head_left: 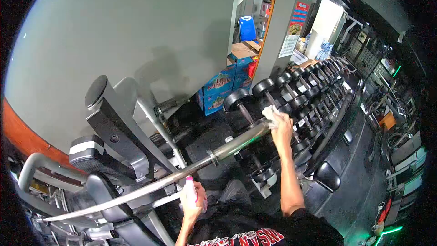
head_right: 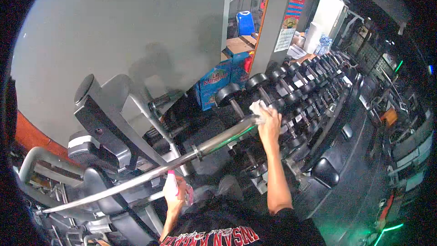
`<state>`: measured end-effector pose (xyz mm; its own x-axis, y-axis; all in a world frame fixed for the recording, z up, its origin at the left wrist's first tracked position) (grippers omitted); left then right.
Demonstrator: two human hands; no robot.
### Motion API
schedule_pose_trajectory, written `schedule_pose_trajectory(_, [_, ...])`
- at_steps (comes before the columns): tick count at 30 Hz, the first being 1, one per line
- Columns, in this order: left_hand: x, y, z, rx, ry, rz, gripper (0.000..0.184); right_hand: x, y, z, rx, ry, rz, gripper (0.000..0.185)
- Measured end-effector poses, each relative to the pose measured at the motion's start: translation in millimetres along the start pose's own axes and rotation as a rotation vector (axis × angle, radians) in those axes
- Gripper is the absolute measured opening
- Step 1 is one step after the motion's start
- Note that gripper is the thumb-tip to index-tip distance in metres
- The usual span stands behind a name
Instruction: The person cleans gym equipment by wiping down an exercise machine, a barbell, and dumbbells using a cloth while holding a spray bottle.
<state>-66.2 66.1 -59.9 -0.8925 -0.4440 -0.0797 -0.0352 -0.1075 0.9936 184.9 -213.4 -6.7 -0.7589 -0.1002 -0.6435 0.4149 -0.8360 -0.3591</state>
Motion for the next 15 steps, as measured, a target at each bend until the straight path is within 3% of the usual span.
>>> schedule_pose_trajectory(3, [0.3, -7.3, -3.6, -0.025, 0.004, 0.024, 0.007, 43.1, -97.5, -11.2, -0.122, -0.093, 0.2, 0.045])
schedule_pose_trajectory(5, [-1.0, -3.2, -9.2, -0.008, -0.002, 0.024, 0.007, 67.3, -147.2, -6.1, -0.273, -0.366, 0.115, 0.048])
schedule_pose_trajectory(7, [-2.6, 20.9, -12.4, -0.132, 0.049, -0.133, 0.009, 84.6, -169.2, -10.6, -0.458, -0.386, 0.215, 0.048])
schedule_pose_trajectory(9, [-3.5, 4.1, -14.0, -0.21, 0.007, -0.195, 0.01, 80.7, -155.4, -12.2, -0.441, -0.473, 0.176, 0.051])
schedule_pose_trajectory(11, [-2.7, -9.3, -16.7, 0.089, -0.053, -0.012, 0.011, 58.5, -120.1, -12.1, -0.251, -0.334, 0.191, 0.044])
schedule_pose_trajectory(12, [-2.7, -8.4, -15.1, 0.089, -0.051, -0.012, 0.011, 33.4, -113.8, 6.6, -0.164, -0.24, 0.191, 0.031])
schedule_pose_trajectory(14, [-2.7, -5.5, -12.2, 0.081, -0.051, -0.018, 0.012, 1.2, -55.0, -2.7, 0.086, -0.167, 0.04, 0.038])
schedule_pose_trajectory(15, [-2.9, -6.0, -11.2, 0.083, -0.05, -0.017, 0.012, -10.1, -26.5, -8.0, 0.068, -0.095, -0.005, 0.039])
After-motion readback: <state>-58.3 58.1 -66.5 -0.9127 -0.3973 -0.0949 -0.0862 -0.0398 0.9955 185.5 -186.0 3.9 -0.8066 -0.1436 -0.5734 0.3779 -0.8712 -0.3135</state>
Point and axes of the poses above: each hand's wrist, its own x-axis away from the middle knuckle, its own z-axis out of the back of the hand, y = z × x, the point moved 5 cm from there along -x, towards the middle knuckle
